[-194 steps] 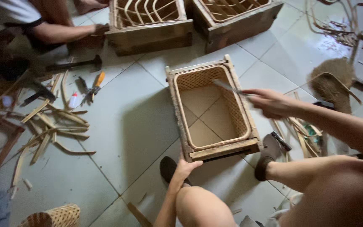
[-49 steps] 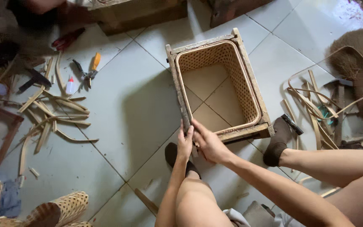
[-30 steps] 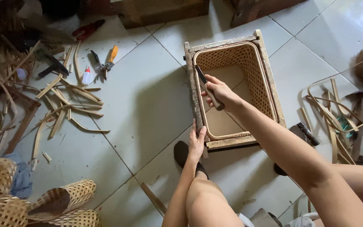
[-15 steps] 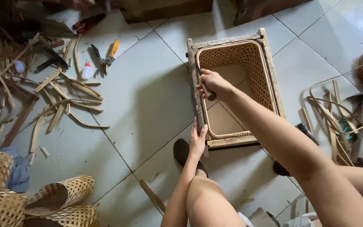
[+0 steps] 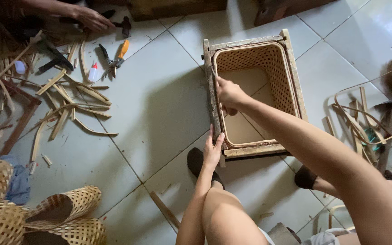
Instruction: The person sits on the workshop floor fitting curved bamboo strips into a woven basket frame, pressing the ribs into place and tapping them with a hammer. They then trim the frame edges with a knife and reposition the basket to work on other sides.
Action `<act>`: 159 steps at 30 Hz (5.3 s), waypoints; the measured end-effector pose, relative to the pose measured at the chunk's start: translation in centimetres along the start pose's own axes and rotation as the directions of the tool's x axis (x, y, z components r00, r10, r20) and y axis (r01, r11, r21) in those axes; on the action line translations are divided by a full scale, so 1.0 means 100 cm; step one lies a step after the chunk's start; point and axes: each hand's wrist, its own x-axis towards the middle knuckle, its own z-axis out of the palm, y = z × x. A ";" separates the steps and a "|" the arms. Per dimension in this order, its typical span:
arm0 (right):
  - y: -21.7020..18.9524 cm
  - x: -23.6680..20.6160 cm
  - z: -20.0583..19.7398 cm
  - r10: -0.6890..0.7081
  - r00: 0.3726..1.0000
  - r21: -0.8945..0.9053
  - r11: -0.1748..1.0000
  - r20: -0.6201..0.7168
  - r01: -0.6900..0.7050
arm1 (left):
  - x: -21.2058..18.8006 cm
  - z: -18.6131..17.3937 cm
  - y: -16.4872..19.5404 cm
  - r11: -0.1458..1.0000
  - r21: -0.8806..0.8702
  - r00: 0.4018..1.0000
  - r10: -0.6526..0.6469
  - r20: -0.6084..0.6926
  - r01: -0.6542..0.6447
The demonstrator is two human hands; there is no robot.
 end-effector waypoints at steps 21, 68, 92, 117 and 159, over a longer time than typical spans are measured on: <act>0.031 -0.008 0.035 -0.025 0.999 -0.332 0.943 -0.042 0.009 | 0.002 -0.003 -0.016 1.000 0.007 1.000 0.028 -0.012 -0.028; -0.008 0.111 0.021 -0.009 0.992 -0.717 0.692 -0.123 -0.082 | 0.019 -0.011 -0.011 0.992 -0.029 0.991 0.125 -0.044 -0.126; -0.005 0.083 -0.023 0.145 0.984 -0.554 0.830 0.100 -0.066 | 0.019 -0.014 -0.006 0.996 -0.026 0.995 0.088 -0.051 -0.089; -0.031 0.095 0.027 0.199 0.979 -0.795 0.589 -0.030 -0.144 | 0.022 -0.021 -0.014 0.994 0.078 0.994 0.087 -0.067 -0.081; 0.059 0.048 0.049 0.341 0.916 -0.629 0.765 0.211 -0.140 | 0.027 -0.028 0.001 0.996 0.091 0.995 0.032 -0.094 -0.023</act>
